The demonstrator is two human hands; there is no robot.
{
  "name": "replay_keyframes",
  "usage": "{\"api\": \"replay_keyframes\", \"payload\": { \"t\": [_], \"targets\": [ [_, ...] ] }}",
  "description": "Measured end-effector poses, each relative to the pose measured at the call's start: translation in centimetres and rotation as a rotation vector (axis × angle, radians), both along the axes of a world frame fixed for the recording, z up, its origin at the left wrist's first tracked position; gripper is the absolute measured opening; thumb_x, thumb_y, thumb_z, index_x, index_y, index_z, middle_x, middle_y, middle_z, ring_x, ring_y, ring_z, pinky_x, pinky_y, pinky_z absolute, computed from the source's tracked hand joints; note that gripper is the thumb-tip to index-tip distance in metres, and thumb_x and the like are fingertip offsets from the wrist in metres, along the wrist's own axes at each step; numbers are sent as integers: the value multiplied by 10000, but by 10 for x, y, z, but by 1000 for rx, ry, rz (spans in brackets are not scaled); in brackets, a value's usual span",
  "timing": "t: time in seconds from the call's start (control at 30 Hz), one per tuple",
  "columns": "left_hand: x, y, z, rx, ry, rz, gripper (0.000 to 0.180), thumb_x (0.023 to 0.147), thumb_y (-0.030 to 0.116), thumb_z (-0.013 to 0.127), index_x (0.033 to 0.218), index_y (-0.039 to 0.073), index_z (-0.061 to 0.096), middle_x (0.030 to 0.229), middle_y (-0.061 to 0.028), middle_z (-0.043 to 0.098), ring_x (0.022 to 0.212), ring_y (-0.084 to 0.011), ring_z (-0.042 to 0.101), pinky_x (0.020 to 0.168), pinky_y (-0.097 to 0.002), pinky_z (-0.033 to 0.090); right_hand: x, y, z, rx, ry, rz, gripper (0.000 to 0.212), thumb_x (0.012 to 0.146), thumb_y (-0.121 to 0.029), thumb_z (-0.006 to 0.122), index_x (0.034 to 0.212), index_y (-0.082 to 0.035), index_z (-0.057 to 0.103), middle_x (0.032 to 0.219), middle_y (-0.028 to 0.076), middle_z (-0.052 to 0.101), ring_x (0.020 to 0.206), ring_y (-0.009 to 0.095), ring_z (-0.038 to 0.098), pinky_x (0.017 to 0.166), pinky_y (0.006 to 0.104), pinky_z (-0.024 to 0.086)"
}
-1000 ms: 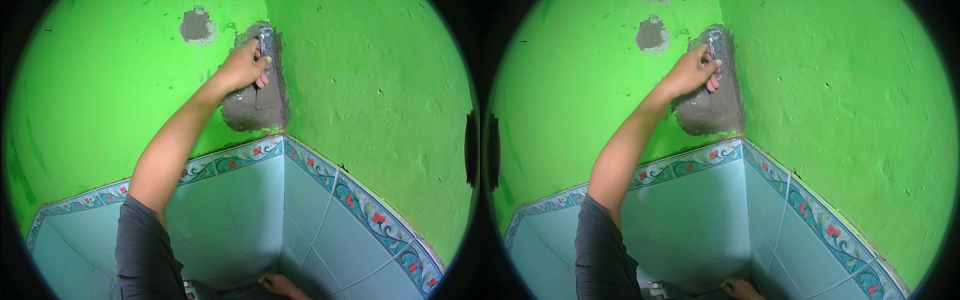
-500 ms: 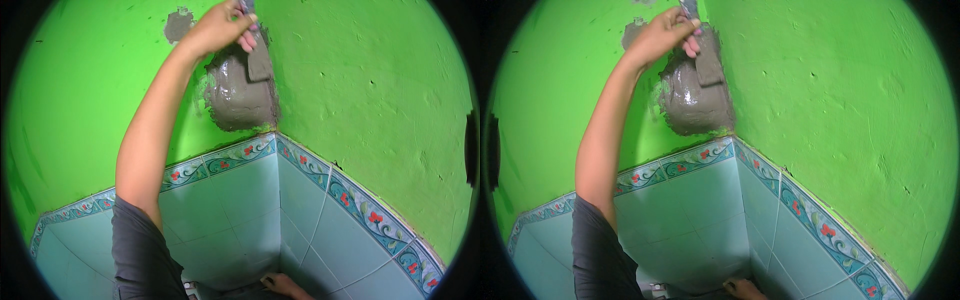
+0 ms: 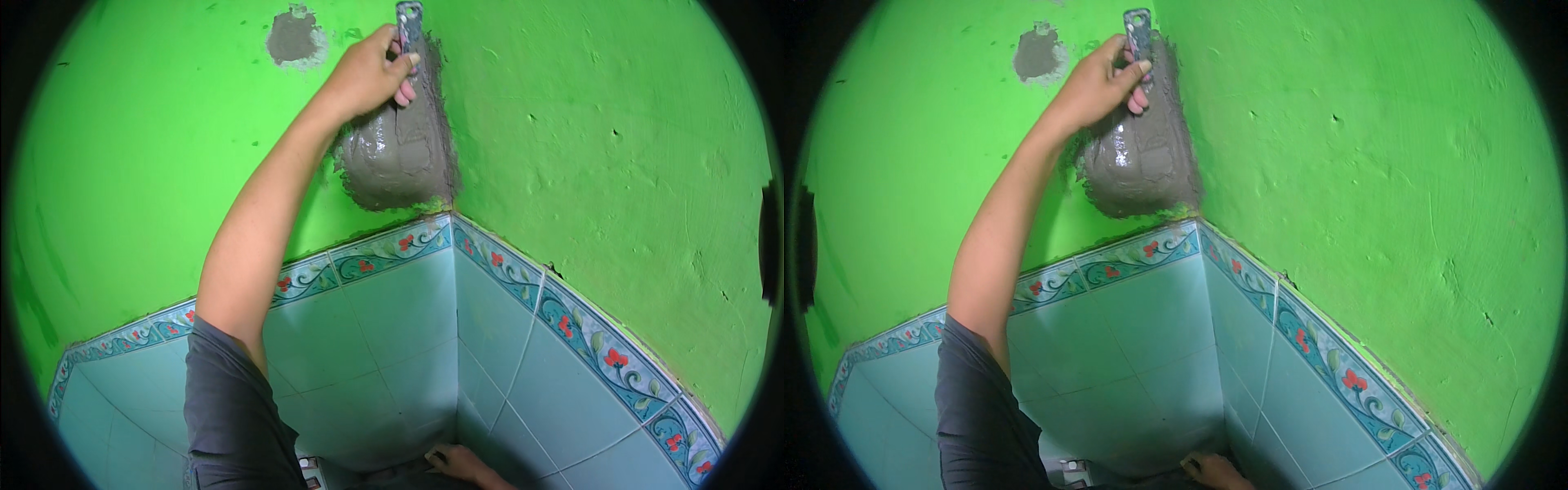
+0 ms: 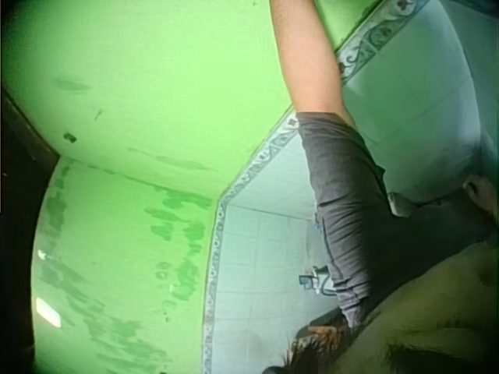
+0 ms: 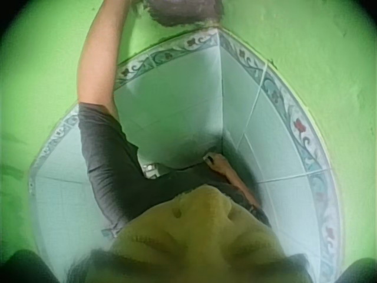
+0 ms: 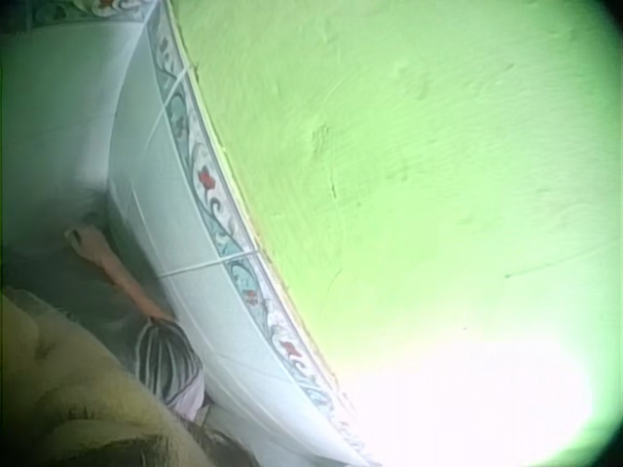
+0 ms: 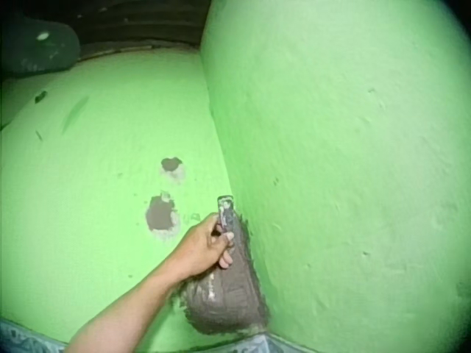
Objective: The person applies a gray plaster substance to a corner of a green wall with a trowel, spreading and smoothing it over the damaged section.
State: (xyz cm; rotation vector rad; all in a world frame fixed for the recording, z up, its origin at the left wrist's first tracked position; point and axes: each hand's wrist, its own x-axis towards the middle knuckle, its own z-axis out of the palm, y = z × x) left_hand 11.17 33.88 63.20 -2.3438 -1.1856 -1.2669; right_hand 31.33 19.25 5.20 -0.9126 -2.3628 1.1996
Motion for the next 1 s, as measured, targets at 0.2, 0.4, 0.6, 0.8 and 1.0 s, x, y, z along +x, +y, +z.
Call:
{"api": "replay_keyframes", "payload": {
  "t": [0.2, 0.4, 0.6, 0.8, 1.0],
  "targets": [
    [12, -26, 38, 109, -7, -11, 308, 975, 216, 582, 1063, -64, 488, 776, -154, 664, 632, -178, 670, 634, -299, 546, 1, 3, -1, 19, -16, 25, 340, 921, -395, 612, 1054, -86, 657, 970, 185, 687, 885, 392, 662, 777, 446, 536],
    [16, -26, -3, -39, 2, -66, 314, 977, 222, 579, 1062, -63, 478, 748, -143, 647, 609, -175, 661, 611, -301, 544, -2, 4, 1, -17, -9, 7, 322, 909, -380, 628, 1059, -98, 666, 955, 174, 689, 863, 388, 664, 770, 445, 537],
    [23, -11, -55, -197, -43, -55, 293, 979, 193, 569, 1069, -62, 455, 752, -137, 643, 601, -170, 660, 571, -300, 536, -4, 3, -6, 51, 18, 52, 323, 911, -381, 627, 1067, -101, 667, 958, 171, 692, 876, 377, 669, 776, 442, 539],
    [18, 3, -33, -169, -14, 30, 272, 986, 176, 551, 1080, -60, 452, 765, -133, 650, 622, -180, 678, 586, -303, 540, -4, 1, 3, 8, -11, 36, 333, 928, -387, 606, 1057, -85, 663, 954, 180, 692, 883, 376, 669, 778, 437, 535],
    [6, 18, 13, -12, 49, 17, 269, 984, 181, 563, 1063, -59, 472, 784, -157, 674, 637, -195, 688, 613, -310, 549, -1, 2, 1, -43, -3, 28, 357, 930, -399, 602, 1053, -68, 659, 954, 187, 690, 887, 378, 667, 780, 431, 532]
  ]
}}
